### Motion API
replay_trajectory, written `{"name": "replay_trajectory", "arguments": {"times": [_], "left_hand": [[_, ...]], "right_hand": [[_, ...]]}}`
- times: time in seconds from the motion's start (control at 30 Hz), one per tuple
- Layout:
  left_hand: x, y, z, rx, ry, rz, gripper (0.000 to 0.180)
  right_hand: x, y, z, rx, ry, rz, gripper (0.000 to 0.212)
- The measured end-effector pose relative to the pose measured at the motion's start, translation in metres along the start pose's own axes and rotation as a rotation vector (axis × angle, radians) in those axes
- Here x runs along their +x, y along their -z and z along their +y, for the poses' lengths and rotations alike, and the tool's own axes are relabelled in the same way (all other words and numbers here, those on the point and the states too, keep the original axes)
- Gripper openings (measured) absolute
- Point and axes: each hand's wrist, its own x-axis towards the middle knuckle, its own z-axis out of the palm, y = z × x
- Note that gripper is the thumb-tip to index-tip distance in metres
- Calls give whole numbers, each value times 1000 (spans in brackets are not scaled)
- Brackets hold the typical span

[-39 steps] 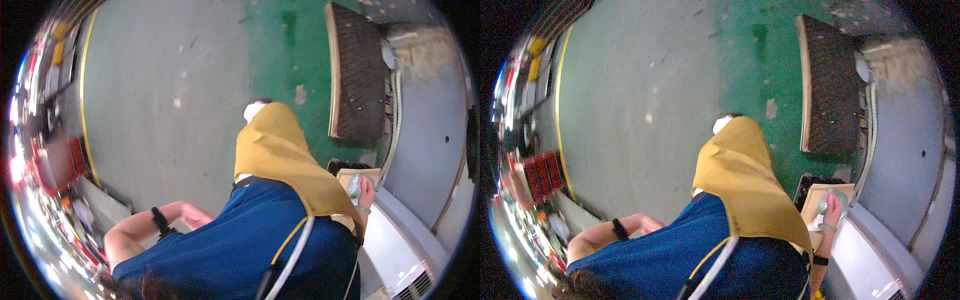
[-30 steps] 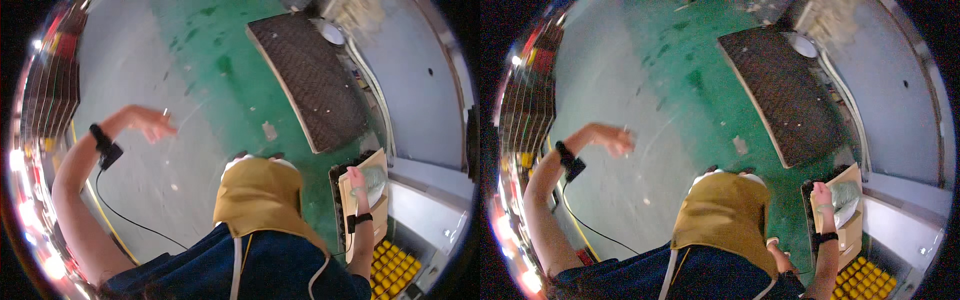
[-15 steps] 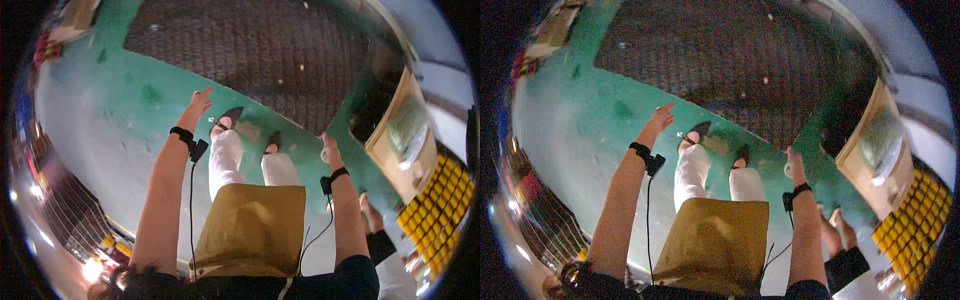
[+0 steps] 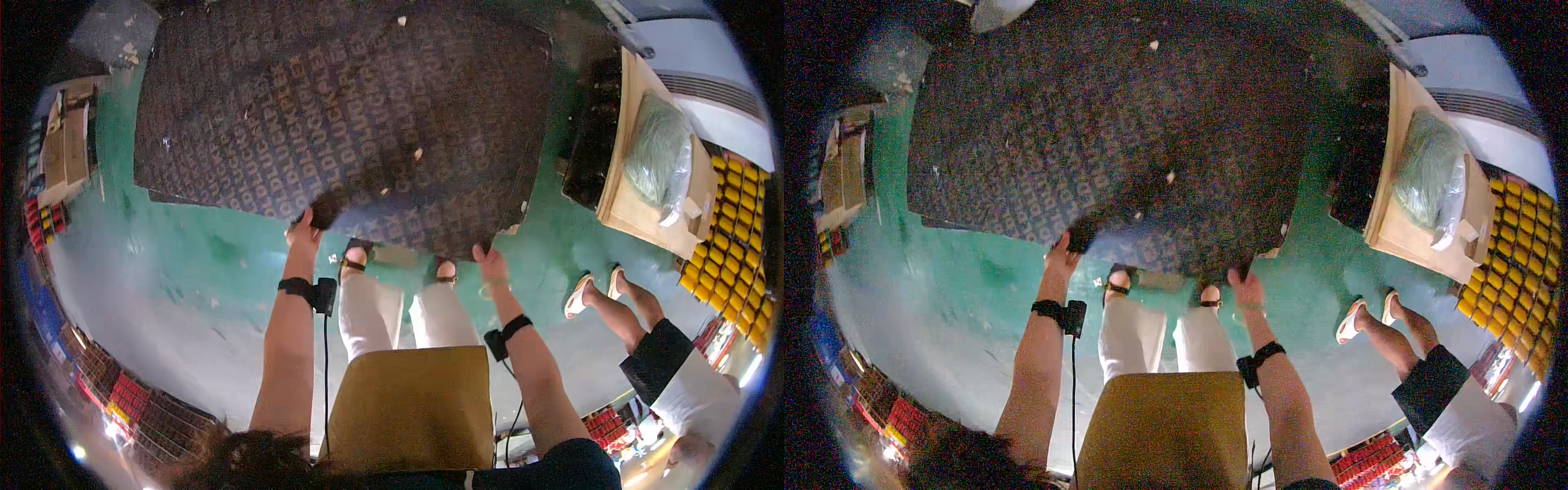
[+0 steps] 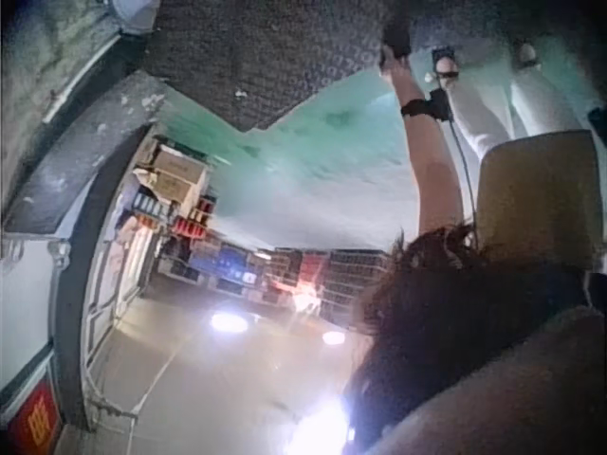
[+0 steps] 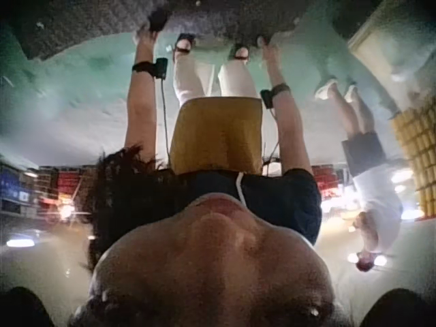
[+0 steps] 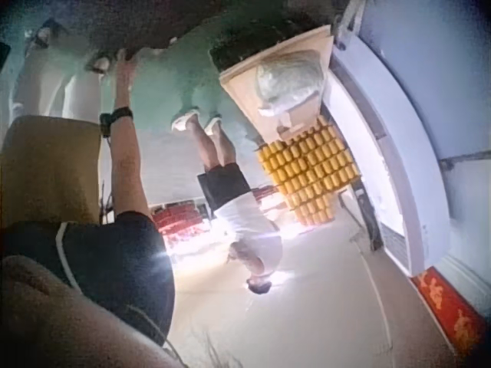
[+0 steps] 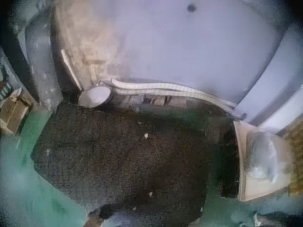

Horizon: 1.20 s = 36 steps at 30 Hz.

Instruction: Applying and smoothing labels on red liquor bottles on a production line.

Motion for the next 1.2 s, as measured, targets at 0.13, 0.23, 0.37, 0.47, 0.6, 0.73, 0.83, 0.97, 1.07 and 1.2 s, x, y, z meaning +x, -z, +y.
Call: {"name": "replay_trajectory", "arguments": {"times": [0.13, 0.23, 0.37, 0.47, 0.6, 0.73, 0.83, 0.97, 1.07, 1.2], "left_hand": [[-9, 26, 28, 166, -88, 85, 56], [-66, 43, 42, 271, -76, -101, 53], [-208, 40, 69, 246, -118, -167, 45], [-332, 37, 95, 229, -141, -171, 32], [-448, 47, 134, 222, -144, -408, 30], [-460, 66, 168, 303, -55, -905, 41], [-417, 71, 168, 207, 38, -985, 49], [-333, 38, 129, 148, 319, -803, 61], [-287, 25, 86, 188, 462, -592, 66], [-279, 26, 20, 364, 522, -487, 66]], "right_hand": [[-71, -28, -27, -71, 216, 270, 114], [-136, -28, -88, -424, 667, 399, 120], [-244, -14, -173, -698, 1044, 197, 109], [-311, 11, -202, -893, 1084, 389, 88], [-382, 84, -204, -925, 1017, 347, 68], [-440, 173, -238, -906, 990, 113, 63], [-484, 235, -271, -560, 905, -111, 63], [-553, 282, -284, -513, 828, -185, 64], [-609, 303, -284, -574, 693, -188, 61], [-685, 329, -279, -516, 544, -315, 60]]}}
